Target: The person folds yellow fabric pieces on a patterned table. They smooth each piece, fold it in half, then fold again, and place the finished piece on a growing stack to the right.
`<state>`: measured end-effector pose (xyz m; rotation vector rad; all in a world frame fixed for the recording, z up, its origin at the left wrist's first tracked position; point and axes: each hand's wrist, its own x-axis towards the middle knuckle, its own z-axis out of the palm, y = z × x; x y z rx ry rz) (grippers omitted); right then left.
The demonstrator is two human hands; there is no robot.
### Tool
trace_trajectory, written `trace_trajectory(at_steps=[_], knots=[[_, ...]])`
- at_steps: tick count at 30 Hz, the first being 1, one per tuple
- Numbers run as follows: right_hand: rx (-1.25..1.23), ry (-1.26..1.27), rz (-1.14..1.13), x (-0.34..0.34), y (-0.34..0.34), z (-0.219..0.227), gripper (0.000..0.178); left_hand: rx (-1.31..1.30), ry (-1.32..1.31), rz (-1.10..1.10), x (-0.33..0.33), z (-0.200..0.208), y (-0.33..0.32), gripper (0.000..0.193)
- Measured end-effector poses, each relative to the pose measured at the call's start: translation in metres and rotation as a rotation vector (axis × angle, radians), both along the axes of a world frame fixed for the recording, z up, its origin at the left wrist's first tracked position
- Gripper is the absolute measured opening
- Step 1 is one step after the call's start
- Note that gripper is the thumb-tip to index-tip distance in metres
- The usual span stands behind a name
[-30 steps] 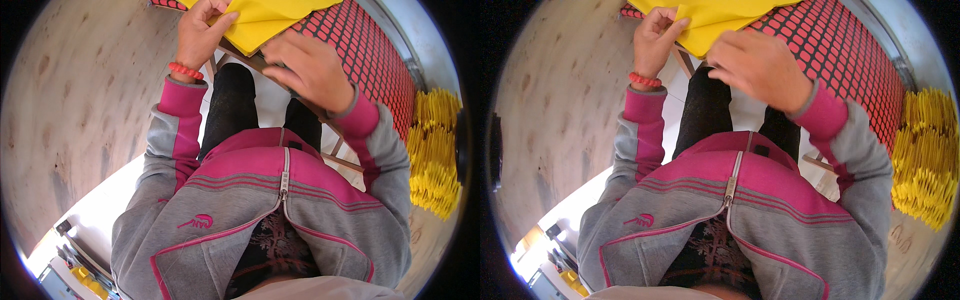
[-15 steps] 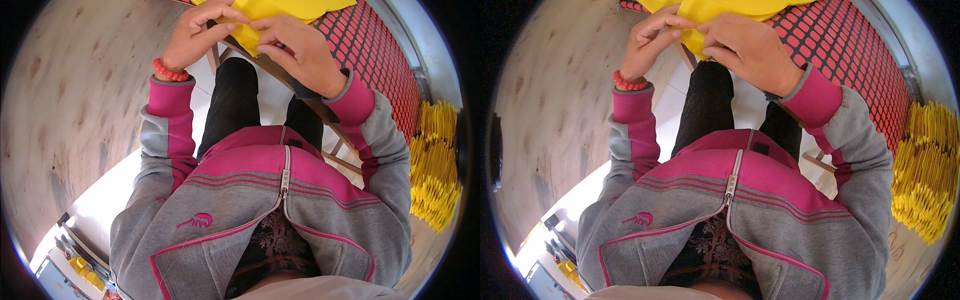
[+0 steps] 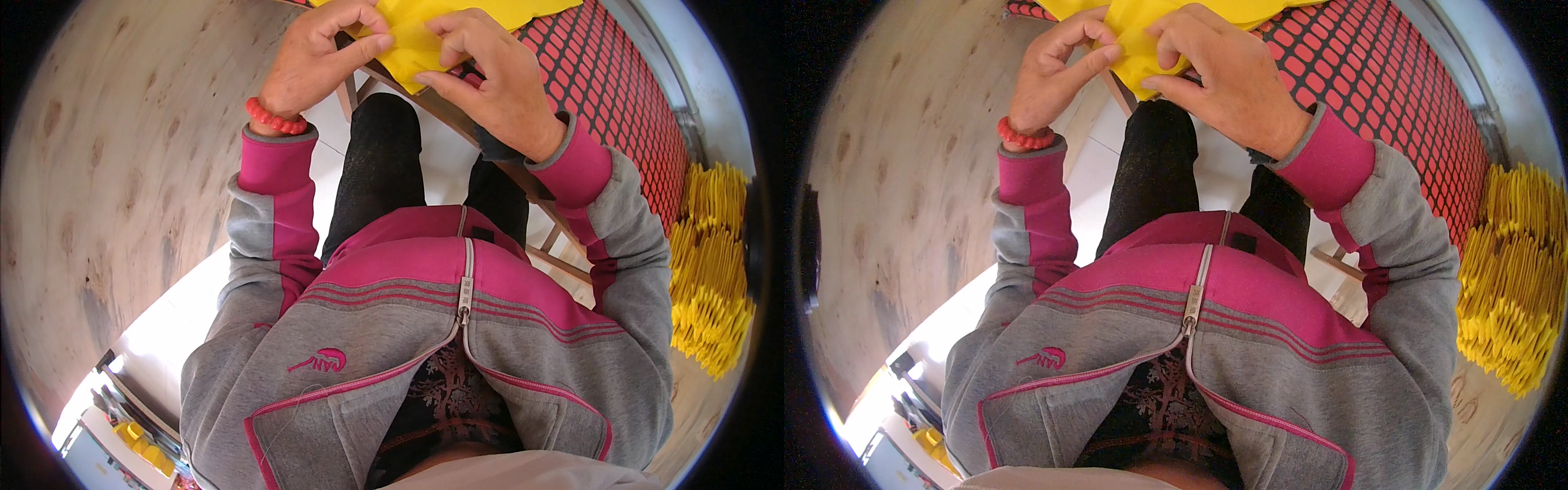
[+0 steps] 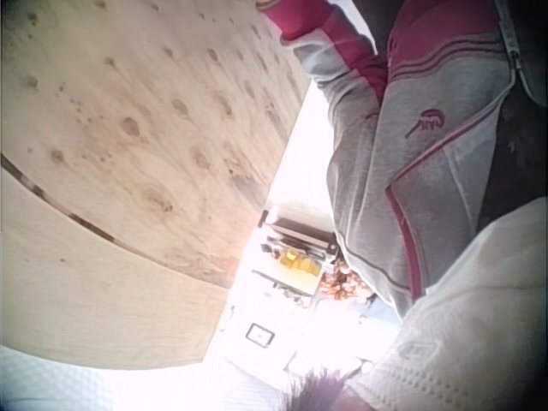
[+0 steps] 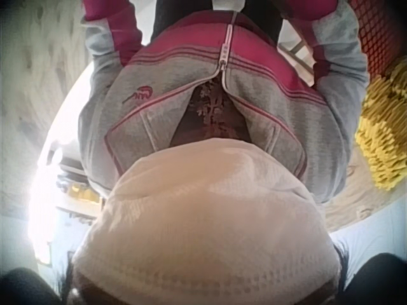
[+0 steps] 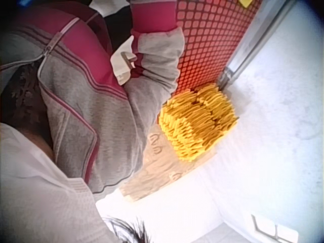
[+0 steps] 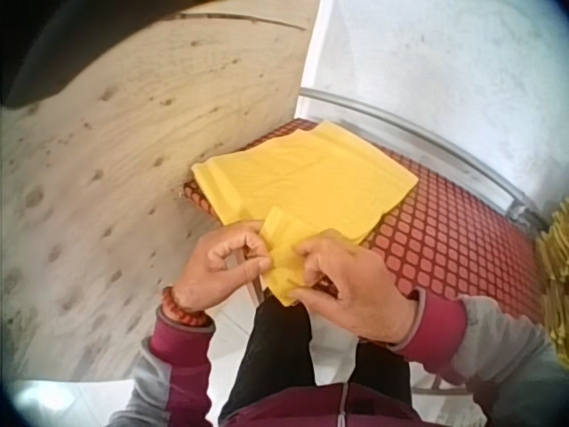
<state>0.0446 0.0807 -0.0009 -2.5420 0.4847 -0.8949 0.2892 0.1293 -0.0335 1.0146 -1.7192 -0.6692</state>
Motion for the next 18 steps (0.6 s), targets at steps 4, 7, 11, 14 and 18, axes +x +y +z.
trace_trajectory(at_steps=[4, 7, 11, 14, 18], knots=[[-0.097, -0.105, 0.043, 0.002, 0.002, 0.001, 0.016, -0.049, -0.011, 0.059, -0.004, -0.003, -0.004, 0.009], [-0.18, -0.009, 0.03, 0.004, 0.0, -0.001, 0.018, 0.054, 0.072, 0.074, -0.004, -0.006, -0.003, 0.009], [-0.264, -0.162, 0.078, 0.011, -0.005, -0.004, 0.014, 0.085, 0.151, 0.044, -0.004, -0.009, 0.0, 0.009], [-0.036, -0.043, 0.047, 0.005, -0.001, -0.002, 0.017, 0.077, 0.141, 0.032, -0.003, -0.008, -0.001, 0.008], [0.071, -0.07, 0.019, 0.003, 0.0, -0.002, 0.015, -0.184, -0.035, -0.051, 0.001, 0.002, -0.006, 0.007]])
